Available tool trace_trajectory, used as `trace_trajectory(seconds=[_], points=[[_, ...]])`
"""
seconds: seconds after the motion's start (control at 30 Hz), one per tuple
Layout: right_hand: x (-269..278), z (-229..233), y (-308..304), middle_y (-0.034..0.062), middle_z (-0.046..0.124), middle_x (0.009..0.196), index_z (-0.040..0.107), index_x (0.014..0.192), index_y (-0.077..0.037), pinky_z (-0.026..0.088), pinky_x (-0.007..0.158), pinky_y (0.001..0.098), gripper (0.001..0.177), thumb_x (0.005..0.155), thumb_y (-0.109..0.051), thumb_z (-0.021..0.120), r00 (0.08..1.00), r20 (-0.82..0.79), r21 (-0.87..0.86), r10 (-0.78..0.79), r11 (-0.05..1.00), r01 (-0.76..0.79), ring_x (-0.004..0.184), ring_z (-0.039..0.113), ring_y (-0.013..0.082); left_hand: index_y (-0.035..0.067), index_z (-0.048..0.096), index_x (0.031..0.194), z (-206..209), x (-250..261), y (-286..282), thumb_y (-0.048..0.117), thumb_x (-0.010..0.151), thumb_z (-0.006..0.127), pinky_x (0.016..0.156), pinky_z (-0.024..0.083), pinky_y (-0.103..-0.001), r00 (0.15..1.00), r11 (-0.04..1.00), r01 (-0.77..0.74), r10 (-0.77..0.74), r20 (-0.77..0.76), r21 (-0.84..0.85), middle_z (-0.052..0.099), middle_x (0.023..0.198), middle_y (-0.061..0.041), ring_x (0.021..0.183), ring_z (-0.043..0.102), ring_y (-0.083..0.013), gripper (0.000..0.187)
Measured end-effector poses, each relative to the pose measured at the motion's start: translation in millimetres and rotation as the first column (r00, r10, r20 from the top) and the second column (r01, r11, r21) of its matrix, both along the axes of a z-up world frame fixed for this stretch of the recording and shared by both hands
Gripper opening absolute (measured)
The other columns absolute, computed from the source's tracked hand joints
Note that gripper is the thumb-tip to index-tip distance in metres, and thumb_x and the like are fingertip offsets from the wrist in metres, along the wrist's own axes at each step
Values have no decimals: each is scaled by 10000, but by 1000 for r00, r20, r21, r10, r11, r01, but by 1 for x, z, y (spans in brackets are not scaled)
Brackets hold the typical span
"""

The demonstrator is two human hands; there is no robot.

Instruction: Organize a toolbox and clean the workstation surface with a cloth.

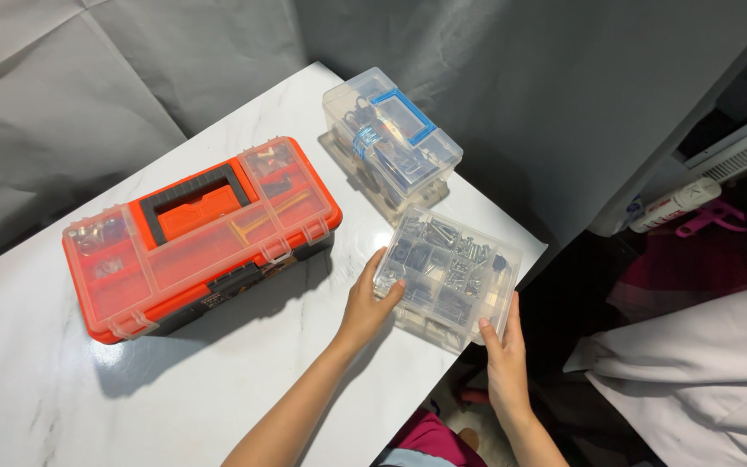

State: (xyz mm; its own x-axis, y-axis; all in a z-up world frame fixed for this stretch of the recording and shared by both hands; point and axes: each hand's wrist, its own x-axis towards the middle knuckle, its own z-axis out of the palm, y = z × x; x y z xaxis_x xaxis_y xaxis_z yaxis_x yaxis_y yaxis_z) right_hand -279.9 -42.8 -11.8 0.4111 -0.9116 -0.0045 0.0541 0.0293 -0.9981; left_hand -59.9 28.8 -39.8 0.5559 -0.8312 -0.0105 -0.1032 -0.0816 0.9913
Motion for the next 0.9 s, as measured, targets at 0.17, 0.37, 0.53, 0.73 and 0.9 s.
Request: trace_trajectory(seconds=[0.17, 0.37, 0.53, 0.73, 0.9], points=[[-3, -25, -4, 153, 371, 1619, 140, 1628, -4, 322, 1167, 340, 789, 981, -149, 567, 999, 20, -12, -45, 999, 45, 1454, 403, 210, 111, 370, 1557, 0, 3, 1, 311, 910, 697, 1175, 373, -431, 999, 999, 30, -31, 13, 13, 508, 1538, -185, 1454, 464, -318, 752], [-2, -34, -3, 156, 324, 1652, 120, 1631, 6, 321, 1167, 341, 812, 970, -104, 579, 997, 40, -23, -71, 997, 72, 1464, 392, 217, 128, 223, 1603, -1, 5, 4, 281, 917, 690, 1216, 284, -458, 998, 998, 57, -56, 20, -33, 389, 1625, -165, 1516, 337, -336, 844], [2, -27, 2, 153, 259, 1682, 125, 1625, -7, 307, 1176, 337, 813, 963, -107, 587, 994, 78, -61, -81, 994, 86, 1487, 353, 222, 130, 265, 1599, -6, 8, 3, 272, 919, 699, 1228, 301, -436, 998, 998, 57, -57, 11, -38, 396, 1632, -159, 1530, 350, -312, 819], [20, 12, 13, 146, 395, 1592, 557, 1370, -304, 190, 1240, 541, 558, 848, -199, 722, 852, -374, -884, -367, 417, -209, 1556, 234, 358, 110, 255, 1596, -13, 13, 4, 220, 926, 718, 1223, 295, -414, 994, 978, 96, -103, -26, -184, 343, 1652, -177, 1548, 305, -296, 822], [26, 6, 7, 46, 517, 1536, 579, 1427, -322, 327, 1184, 579, 609, 845, -263, 747, 640, -674, -730, -368, 465, -501, 1466, 431, 346, 112, 282, 1604, -8, 18, 12, 172, 965, 650, 1234, 289, -394, 981, 973, 148, -167, -94, -179, 371, 1636, -170, 1538, 334, -281, 739]])
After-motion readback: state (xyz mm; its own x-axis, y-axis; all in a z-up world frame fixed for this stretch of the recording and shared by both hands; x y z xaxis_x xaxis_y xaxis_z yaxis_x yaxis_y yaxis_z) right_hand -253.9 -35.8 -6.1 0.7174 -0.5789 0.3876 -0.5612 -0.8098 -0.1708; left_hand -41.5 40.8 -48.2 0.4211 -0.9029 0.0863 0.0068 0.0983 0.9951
